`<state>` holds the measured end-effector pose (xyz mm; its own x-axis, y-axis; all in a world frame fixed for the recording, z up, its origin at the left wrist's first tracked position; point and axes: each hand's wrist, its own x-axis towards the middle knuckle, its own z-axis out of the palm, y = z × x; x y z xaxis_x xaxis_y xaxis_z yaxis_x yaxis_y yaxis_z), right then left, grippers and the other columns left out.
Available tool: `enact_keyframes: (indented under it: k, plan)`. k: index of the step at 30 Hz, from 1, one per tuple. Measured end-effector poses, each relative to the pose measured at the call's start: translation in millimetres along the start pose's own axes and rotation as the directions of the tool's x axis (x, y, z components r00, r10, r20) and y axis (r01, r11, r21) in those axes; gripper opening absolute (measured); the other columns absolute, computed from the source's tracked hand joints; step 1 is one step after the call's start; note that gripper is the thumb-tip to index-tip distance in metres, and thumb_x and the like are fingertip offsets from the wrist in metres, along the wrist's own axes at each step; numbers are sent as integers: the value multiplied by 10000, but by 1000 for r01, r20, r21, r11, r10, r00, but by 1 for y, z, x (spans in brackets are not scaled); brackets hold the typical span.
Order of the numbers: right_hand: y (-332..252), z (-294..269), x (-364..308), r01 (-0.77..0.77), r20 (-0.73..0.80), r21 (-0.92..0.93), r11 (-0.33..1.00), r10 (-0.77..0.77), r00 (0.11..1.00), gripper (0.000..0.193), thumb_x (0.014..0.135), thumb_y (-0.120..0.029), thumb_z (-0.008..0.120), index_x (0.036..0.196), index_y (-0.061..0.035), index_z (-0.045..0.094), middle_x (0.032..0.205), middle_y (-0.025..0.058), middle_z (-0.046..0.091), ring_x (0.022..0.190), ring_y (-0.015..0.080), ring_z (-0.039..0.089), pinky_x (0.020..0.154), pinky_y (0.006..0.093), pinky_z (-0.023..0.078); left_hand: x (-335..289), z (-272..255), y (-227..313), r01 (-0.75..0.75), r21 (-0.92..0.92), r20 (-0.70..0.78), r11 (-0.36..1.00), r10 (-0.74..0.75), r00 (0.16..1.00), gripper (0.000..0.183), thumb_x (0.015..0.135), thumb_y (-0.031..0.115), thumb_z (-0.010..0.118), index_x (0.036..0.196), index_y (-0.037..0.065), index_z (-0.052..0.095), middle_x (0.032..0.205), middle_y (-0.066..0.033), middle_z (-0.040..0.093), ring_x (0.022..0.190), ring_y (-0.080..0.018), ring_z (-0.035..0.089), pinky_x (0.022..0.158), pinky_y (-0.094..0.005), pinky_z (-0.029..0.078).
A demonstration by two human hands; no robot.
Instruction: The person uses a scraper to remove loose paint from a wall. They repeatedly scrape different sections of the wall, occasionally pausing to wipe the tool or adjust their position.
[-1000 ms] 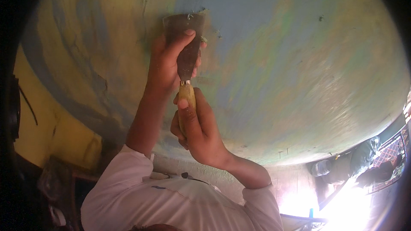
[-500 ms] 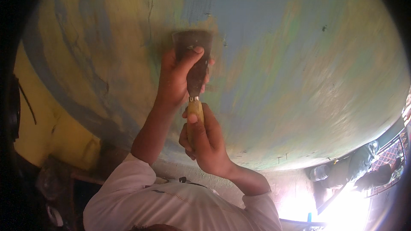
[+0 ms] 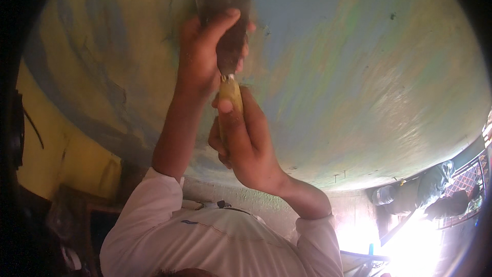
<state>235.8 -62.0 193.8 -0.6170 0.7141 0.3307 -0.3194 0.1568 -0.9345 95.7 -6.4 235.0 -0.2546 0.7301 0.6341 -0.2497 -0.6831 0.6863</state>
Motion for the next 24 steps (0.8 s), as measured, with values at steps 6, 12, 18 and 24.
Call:
enact_keyframes:
  k: [6, 12, 18, 24]
  plan:
    - [-7, 2, 10, 14, 15, -10, 1000, -14, 1000, 397, 1069, -429, 318, 1134, -52, 427, 514, 16, 400, 373, 75, 286, 373, 234, 267, 8, 6, 12, 44, 13, -37, 999, -43, 998, 220, 910, 262, 653, 981, 54, 637, 803, -70, 680, 553, -126, 601, 438, -271, 457]
    - [-2, 6, 2, -175, -15, -6, 984, 175, 984, 382, 1067, -427, 326, 1131, -66, 433, 516, 26, 416, 377, 74, 305, 377, 235, 273, -4, 4, 12, 205, -11, -123, 979, -205, 971, 228, 918, 189, 641, 1063, 18, 604, 785, -109, 678, 543, -161, 622, 449, -298, 483]
    - [8, 5, 4, -3, 0, 23, 1000, 3, 1000, 384, 1068, -427, 334, 1120, -60, 433, 515, 26, 424, 376, 81, 319, 378, 236, 281, 2, -9, 8, 81, 0, 6, 997, -81, 997, 204, 924, 195, 639, 1034, 27, 600, 783, -101, 676, 537, -162, 617, 428, -301, 471]
    - [2, 12, 1, -40, 43, 10, 999, 39, 998, 388, 1070, -423, 331, 1133, -54, 431, 523, 29, 428, 375, 82, 314, 380, 237, 287, -8, -4, 14, 111, -11, -59, 994, -112, 992, 197, 932, 207, 626, 963, 12, 626, 771, -89, 675, 528, -155, 611, 431, -300, 472]
